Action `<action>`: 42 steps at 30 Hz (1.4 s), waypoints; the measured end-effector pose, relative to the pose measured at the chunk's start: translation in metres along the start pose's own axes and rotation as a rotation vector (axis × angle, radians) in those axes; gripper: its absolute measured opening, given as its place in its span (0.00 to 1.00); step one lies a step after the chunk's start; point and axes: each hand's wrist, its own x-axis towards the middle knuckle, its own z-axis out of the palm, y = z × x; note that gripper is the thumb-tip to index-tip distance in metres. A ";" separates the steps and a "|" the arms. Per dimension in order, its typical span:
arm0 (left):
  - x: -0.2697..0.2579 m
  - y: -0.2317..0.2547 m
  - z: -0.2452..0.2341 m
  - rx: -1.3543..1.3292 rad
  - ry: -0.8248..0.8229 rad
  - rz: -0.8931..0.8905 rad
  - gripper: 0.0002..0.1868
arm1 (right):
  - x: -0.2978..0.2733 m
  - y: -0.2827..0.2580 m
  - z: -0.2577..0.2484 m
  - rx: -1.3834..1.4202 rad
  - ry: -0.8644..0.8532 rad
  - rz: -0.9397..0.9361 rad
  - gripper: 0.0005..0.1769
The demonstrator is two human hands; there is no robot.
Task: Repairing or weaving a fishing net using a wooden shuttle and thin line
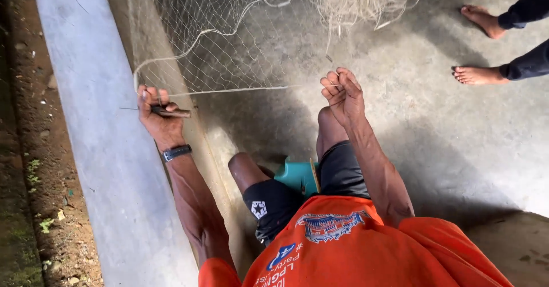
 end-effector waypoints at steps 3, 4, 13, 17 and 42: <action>-0.001 0.010 -0.009 0.002 0.017 0.032 0.11 | -0.008 0.002 0.004 -0.021 -0.021 -0.004 0.10; -0.006 0.011 -0.005 -0.007 0.016 0.049 0.11 | -0.012 0.001 0.009 -0.023 -0.039 0.001 0.10; -0.014 0.002 0.009 -0.102 -0.133 0.091 0.11 | -0.023 -0.008 0.000 -0.085 -0.008 -0.031 0.09; -0.009 -0.008 0.014 -0.131 -0.160 0.095 0.09 | -0.025 -0.018 0.000 -0.082 -0.032 -0.055 0.09; -0.026 -0.020 0.031 -0.118 -0.065 0.020 0.06 | -0.052 -0.032 0.017 -0.108 -0.016 -0.123 0.09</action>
